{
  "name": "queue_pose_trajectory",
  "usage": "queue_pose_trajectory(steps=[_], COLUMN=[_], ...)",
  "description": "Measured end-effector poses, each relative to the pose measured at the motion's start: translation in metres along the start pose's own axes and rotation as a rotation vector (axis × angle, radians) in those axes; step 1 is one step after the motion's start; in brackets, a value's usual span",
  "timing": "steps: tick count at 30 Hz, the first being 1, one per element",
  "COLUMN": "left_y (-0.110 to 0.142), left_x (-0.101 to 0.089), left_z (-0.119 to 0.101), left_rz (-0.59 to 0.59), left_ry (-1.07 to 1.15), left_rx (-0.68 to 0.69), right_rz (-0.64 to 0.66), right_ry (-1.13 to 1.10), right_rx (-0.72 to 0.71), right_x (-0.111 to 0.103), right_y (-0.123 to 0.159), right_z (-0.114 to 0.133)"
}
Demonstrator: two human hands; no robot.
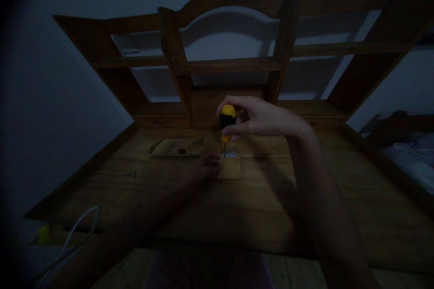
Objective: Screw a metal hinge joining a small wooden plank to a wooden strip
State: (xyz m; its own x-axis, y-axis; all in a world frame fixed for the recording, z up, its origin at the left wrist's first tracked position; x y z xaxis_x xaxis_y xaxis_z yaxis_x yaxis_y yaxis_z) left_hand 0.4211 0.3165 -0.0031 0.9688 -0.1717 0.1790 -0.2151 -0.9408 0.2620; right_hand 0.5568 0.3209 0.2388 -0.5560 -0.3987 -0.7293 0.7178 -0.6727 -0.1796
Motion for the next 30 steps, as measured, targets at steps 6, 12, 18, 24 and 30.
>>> queue_pose_trajectory(steps=[6,12,18,24,30], left_y=[0.004,0.004,0.005,0.008,0.004], left_x=[0.000,0.001,0.002,0.009,0.008], left_z=[-0.005,-0.003,-0.005,-0.012,-0.007], left_rz=[-0.040,-0.049,-0.044,0.047,0.053], left_ry=[-0.009,-0.020,-0.031,-0.068,-0.064], left_rx=[-0.027,-0.014,0.063,0.092,0.089], right_rz=[-0.291,-0.153,-0.045,0.057,-0.091], right_ry=[0.367,0.127,-0.025,-0.128,0.123], right_rx=[0.021,-0.098,0.012,0.009,-0.009], right_x=[-0.013,0.002,0.005,0.007,0.004], right_y=[-0.007,-0.014,-0.012,-0.003,-0.009], right_z=[0.006,0.014,-0.005,-0.006,0.003])
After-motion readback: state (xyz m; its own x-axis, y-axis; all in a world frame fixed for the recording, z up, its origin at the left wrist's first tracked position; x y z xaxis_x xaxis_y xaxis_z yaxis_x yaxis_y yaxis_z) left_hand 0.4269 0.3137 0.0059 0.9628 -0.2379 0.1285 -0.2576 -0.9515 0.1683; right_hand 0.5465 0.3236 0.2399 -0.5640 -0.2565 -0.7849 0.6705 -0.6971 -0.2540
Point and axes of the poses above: each hand's wrist, its own y-axis away from the middle knuckle, its own x-axis out of the palm, z = x × y, the point moved 9 cm from there along -y, towards the middle knuckle, and after that the axes turned 2 degrees about z, right-handed, at the moved point
